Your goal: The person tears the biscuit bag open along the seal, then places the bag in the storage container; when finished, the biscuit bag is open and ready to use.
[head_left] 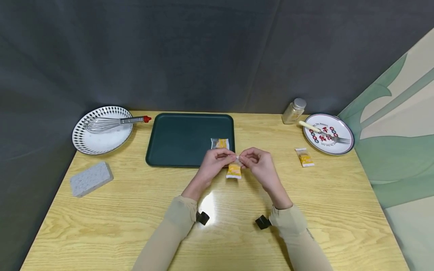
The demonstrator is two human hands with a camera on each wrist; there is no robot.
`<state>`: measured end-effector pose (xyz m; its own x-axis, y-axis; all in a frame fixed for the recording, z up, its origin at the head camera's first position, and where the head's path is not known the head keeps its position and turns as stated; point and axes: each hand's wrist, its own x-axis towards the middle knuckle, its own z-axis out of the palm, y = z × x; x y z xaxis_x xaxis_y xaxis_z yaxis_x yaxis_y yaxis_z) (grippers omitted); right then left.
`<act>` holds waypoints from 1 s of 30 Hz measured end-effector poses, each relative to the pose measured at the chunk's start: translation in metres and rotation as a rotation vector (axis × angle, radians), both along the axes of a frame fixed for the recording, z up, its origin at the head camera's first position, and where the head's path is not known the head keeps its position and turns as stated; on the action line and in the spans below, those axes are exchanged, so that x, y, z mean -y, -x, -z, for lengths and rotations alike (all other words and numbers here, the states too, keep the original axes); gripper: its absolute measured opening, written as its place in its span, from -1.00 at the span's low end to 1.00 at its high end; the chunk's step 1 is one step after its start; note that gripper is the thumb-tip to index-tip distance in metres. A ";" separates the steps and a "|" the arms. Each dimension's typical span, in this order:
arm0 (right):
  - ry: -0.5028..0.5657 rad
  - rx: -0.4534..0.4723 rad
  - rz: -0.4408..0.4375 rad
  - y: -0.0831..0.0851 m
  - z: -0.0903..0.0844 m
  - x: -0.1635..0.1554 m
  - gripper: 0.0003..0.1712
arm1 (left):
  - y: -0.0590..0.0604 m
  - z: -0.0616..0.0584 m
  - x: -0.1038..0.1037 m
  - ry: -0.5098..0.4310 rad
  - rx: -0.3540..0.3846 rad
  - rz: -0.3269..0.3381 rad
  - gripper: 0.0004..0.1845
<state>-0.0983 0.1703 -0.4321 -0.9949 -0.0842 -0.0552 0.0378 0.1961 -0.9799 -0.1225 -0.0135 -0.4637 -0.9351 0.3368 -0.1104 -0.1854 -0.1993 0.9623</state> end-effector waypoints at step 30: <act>-0.375 -0.220 -0.017 0.005 0.007 0.012 -0.88 | -0.005 0.003 -0.001 0.184 -0.099 -0.030 -0.86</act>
